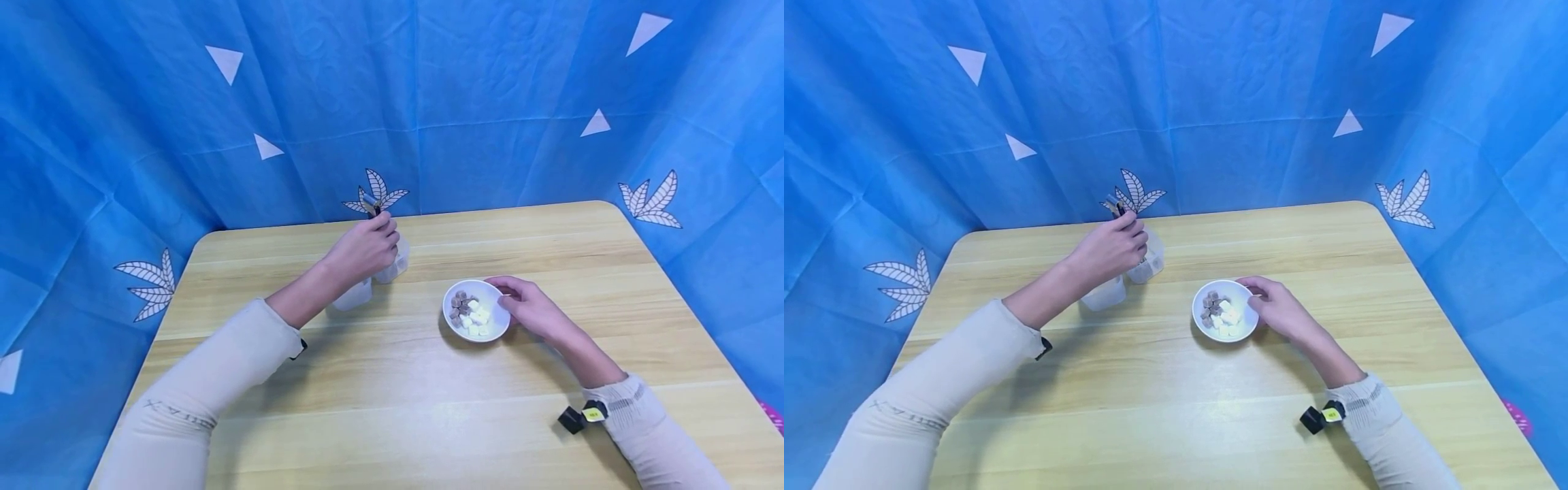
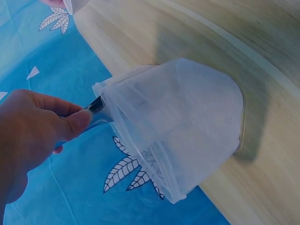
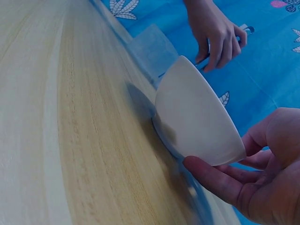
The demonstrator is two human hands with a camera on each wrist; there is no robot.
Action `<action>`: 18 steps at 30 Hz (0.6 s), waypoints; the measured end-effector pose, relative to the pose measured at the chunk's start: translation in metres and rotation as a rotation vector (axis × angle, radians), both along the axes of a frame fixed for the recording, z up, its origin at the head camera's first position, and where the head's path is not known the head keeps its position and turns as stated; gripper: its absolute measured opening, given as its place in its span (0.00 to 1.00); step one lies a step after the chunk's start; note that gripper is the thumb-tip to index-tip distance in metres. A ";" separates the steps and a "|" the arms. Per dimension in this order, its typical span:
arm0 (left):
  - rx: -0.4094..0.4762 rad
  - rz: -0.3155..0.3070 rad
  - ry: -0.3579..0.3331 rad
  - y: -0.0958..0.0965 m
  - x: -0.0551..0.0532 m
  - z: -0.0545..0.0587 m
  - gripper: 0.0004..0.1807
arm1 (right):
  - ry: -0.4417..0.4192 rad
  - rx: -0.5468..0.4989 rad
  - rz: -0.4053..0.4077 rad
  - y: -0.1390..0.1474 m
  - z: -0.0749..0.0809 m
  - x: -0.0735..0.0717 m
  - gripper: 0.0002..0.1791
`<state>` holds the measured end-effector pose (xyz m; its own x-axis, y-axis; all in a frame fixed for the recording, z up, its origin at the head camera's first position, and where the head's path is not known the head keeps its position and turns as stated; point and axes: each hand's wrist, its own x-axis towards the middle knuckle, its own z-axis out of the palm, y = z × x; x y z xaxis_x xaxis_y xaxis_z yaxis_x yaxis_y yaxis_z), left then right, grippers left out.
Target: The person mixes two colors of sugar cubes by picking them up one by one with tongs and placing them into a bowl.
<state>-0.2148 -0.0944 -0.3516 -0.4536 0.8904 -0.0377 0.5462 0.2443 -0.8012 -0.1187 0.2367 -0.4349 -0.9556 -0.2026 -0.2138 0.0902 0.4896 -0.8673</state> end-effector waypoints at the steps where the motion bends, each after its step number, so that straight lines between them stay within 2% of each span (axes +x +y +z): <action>1: 0.001 0.000 0.000 0.000 0.000 0.000 0.12 | 0.000 0.001 0.000 0.000 0.000 0.000 0.26; 10: 0.011 -0.012 0.011 0.000 -0.001 -0.002 0.12 | 0.005 0.013 -0.003 0.001 -0.001 -0.001 0.26; 18: 0.056 -0.022 -0.002 -0.011 -0.002 -0.004 0.10 | -0.009 -0.016 0.000 0.000 -0.001 0.000 0.26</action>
<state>-0.2173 -0.1050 -0.3554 -0.4337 0.9010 0.0112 0.5536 0.2762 -0.7857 -0.1184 0.2372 -0.4358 -0.9537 -0.2059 -0.2194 0.0985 0.4755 -0.8742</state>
